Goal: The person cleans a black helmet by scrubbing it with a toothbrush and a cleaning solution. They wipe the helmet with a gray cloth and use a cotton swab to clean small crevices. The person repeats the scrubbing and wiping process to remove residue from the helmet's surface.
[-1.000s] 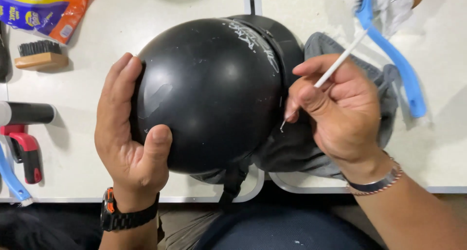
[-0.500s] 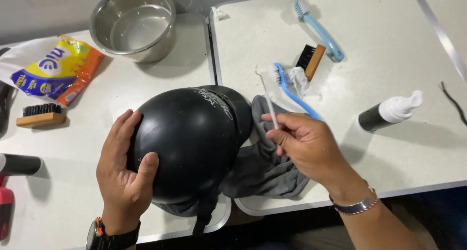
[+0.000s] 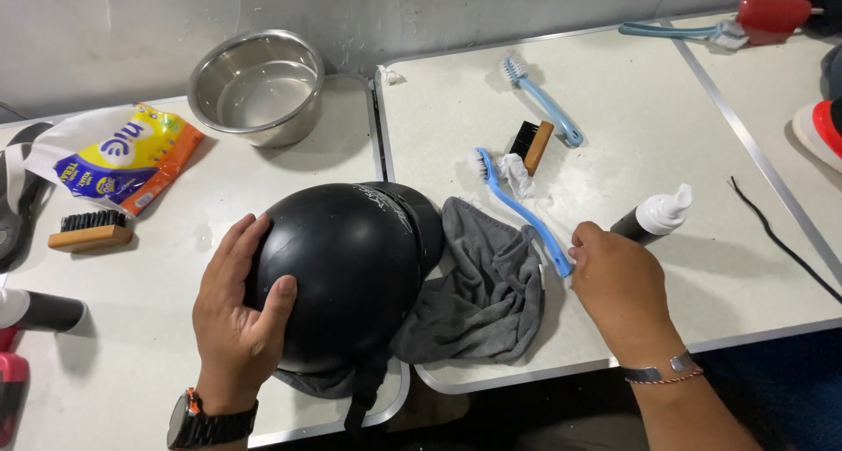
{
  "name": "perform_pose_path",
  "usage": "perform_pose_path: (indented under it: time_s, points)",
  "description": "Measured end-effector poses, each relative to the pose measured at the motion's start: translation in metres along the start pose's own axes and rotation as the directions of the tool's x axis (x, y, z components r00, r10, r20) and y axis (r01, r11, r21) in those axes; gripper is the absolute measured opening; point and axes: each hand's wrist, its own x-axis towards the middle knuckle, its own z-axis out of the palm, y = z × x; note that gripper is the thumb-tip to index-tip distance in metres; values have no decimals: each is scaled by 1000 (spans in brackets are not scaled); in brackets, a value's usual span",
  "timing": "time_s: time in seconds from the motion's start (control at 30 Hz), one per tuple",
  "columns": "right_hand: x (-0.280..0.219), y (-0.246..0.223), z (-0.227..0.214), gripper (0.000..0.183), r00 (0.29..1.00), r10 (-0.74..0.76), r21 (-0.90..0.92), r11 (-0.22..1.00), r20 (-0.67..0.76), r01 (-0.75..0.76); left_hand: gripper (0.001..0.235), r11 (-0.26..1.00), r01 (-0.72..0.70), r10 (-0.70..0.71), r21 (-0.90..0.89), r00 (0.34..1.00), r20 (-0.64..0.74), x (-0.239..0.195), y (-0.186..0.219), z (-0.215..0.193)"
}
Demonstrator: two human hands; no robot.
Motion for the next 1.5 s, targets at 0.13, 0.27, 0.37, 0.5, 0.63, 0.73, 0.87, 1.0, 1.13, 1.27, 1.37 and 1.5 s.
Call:
perform_pose_path:
  time_s: [0.13,0.27,0.37,0.5,0.63,0.73,0.87,1.0,1.13,1.27,1.37,1.5]
  points:
    - [-5,-4,-1,15,999,25,10,1000,33,-26,62,1000,21,-21,3,1000,1,-1,-1,0]
    - [-10,0,8,25,997,-19,51,998,-68,23,61,1000,1,-1,-12,1000,-7,-1,-3,0]
    - [-12,-4,13,29,933,-164,118,970,-322,211,62,1000,15,-15,-12,1000,-7,-1,-5,0]
    - [-4,-24,27,40,855,-351,192,875,-381,445,63,999,33,-33,-9,999,5,-1,-5,-1]
    - [23,-48,41,37,890,-383,120,899,-249,421,62,999,31,-31,-25,999,-10,-1,-6,1]
    - [44,-64,44,30,882,-401,67,901,-248,428,63,999,33,-33,-23,999,-11,-1,-5,-1]
    - [70,-70,58,22,870,-433,-48,899,-238,434,63,999,31,-31,-16,999,7,0,-3,-3]
    - [79,-68,67,32,861,-466,-108,885,-202,454,64,998,59,-59,-14,998,12,1,-3,-2]
    - [81,-62,77,30,827,-491,-154,871,-273,466,64,998,54,-54,-20,998,15,2,-2,-2]
    - [82,-60,83,27,812,-533,-164,846,-238,507,63,999,36,-36,-23,999,-2,1,-1,-2]
    - [72,-68,65,23,710,-567,-150,813,-417,562,63,998,50,-50,-26,999,1,2,0,-3]
    - [58,-66,39,4,656,-455,-82,853,-602,515,64,999,51,-51,-8,999,10,2,0,-3]
